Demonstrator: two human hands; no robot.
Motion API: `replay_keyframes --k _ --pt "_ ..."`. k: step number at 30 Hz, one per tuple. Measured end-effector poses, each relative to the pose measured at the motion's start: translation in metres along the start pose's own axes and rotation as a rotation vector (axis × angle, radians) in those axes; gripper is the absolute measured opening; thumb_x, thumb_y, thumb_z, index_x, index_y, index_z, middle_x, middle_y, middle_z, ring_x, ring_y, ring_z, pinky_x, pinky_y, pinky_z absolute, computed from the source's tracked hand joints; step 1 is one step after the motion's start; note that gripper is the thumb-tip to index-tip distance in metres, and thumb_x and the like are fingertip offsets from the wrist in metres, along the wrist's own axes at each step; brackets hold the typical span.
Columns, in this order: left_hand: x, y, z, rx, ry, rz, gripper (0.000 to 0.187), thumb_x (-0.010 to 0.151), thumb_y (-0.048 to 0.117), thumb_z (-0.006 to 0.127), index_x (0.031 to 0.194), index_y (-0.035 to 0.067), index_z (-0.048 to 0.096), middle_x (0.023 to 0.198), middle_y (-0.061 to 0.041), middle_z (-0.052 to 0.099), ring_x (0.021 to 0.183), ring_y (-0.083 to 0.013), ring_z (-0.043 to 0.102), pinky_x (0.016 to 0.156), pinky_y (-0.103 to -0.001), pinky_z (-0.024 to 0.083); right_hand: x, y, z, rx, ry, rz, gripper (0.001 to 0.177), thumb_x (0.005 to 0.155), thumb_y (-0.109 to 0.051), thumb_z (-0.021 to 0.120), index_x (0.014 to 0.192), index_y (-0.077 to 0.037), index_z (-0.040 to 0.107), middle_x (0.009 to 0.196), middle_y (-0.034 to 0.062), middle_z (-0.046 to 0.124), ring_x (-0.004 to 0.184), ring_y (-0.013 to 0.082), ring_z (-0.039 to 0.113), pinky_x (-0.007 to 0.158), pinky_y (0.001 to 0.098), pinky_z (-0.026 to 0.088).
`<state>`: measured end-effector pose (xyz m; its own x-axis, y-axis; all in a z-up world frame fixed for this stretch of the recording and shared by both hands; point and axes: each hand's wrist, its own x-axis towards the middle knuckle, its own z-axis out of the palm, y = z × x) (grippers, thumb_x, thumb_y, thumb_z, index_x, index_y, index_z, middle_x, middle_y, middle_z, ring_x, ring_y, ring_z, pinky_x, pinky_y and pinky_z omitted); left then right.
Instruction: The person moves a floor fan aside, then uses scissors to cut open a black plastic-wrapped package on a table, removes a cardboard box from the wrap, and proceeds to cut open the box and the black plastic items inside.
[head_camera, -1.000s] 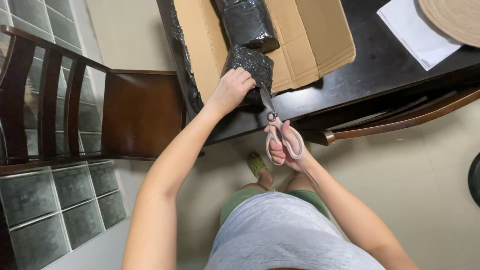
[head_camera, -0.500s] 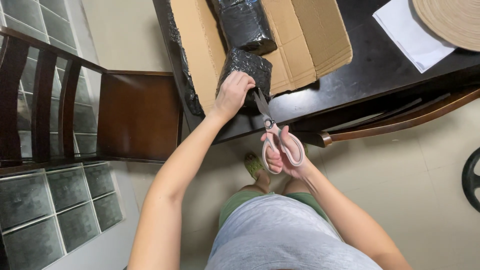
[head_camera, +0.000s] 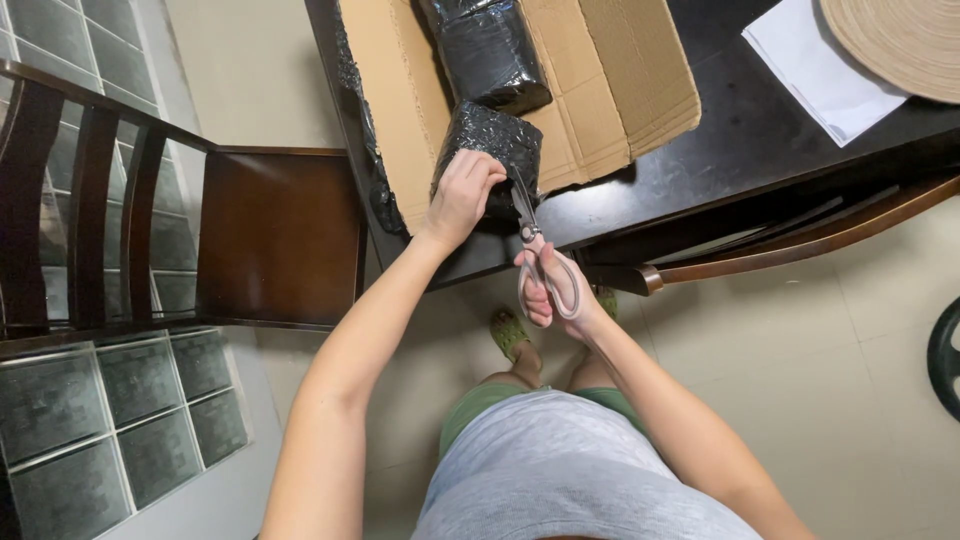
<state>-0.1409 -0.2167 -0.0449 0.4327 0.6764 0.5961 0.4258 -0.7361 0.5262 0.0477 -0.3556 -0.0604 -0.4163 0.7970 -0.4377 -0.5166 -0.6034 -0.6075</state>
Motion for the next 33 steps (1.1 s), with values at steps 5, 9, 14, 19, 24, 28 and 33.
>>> replay_keyframes --k 5,9,14,19,24,28,33 --pt "-0.002 -0.007 0.008 -0.029 0.040 -0.076 0.009 0.092 0.002 0.071 0.097 0.000 0.063 0.096 -0.013 0.063 0.095 -0.0332 0.061 0.085 -0.041 0.051 -0.005 -0.009 -0.003 0.015 -0.052 0.020 0.067 0.093 -0.072 0.046 0.118 -0.010 0.053 0.061 0.0004 0.041 0.044 0.0114 0.039 0.040 0.0280 0.032" --pt "-0.001 -0.020 0.018 -0.114 0.147 -0.292 0.006 0.098 0.005 0.065 0.097 0.000 0.064 0.097 -0.014 0.066 0.094 -0.0316 0.065 0.083 -0.039 0.052 -0.014 -0.013 0.003 0.046 -0.097 -0.002 0.069 0.093 -0.073 0.045 0.118 -0.008 0.053 0.062 0.0014 0.042 0.046 0.0119 0.039 0.041 0.0281 0.032" --pt "0.005 -0.039 0.024 -0.263 0.184 -0.563 0.011 0.096 0.010 0.067 0.097 -0.001 0.070 0.085 -0.010 0.071 0.077 -0.0185 0.067 0.073 -0.032 0.054 -0.012 -0.010 0.008 0.054 -0.120 0.002 0.069 0.093 -0.073 0.044 0.118 -0.009 0.053 0.063 0.0010 0.042 0.047 0.0120 0.039 0.043 0.0281 0.032" --pt "0.004 -0.049 0.029 -0.303 0.123 -0.672 0.014 0.094 0.014 0.071 0.097 0.000 0.073 0.079 -0.005 0.073 0.070 -0.0087 0.063 0.068 -0.027 0.052 0.013 -0.012 0.005 0.089 -0.141 -0.008 0.068 0.095 -0.072 0.043 0.120 -0.009 0.055 0.064 0.0025 0.044 0.049 0.0137 0.041 0.045 0.0298 0.034" --pt "-0.001 -0.053 0.029 -0.432 0.148 -0.650 0.017 0.097 0.017 0.071 0.099 0.000 0.073 0.080 0.000 0.071 0.075 -0.0047 0.061 0.070 -0.024 0.052 0.011 -0.014 0.003 0.156 -0.138 0.047 0.066 0.096 -0.072 0.042 0.116 -0.010 0.058 0.063 0.0018 0.044 0.046 0.0129 0.040 0.042 0.0286 0.033" --pt "-0.001 -0.049 0.029 -0.395 0.121 -0.711 0.017 0.096 0.017 0.072 0.097 0.000 0.075 0.077 0.000 0.070 0.072 -0.0050 0.059 0.067 -0.024 0.050 0.009 -0.018 0.001 0.148 -0.106 0.063 0.067 0.095 -0.072 0.041 0.115 -0.010 0.058 0.061 0.0018 0.043 0.046 0.0132 0.040 0.042 0.0281 0.032" --pt "0.000 -0.050 0.031 -0.457 0.084 -0.667 0.017 0.096 0.016 0.072 0.099 -0.001 0.074 0.080 0.001 0.070 0.074 -0.0048 0.058 0.068 -0.024 0.049 0.021 -0.025 0.007 0.033 -0.046 0.002 0.065 0.095 -0.071 0.044 0.110 -0.009 0.055 0.059 0.0002 0.040 0.041 0.0115 0.036 0.038 0.0275 0.030"
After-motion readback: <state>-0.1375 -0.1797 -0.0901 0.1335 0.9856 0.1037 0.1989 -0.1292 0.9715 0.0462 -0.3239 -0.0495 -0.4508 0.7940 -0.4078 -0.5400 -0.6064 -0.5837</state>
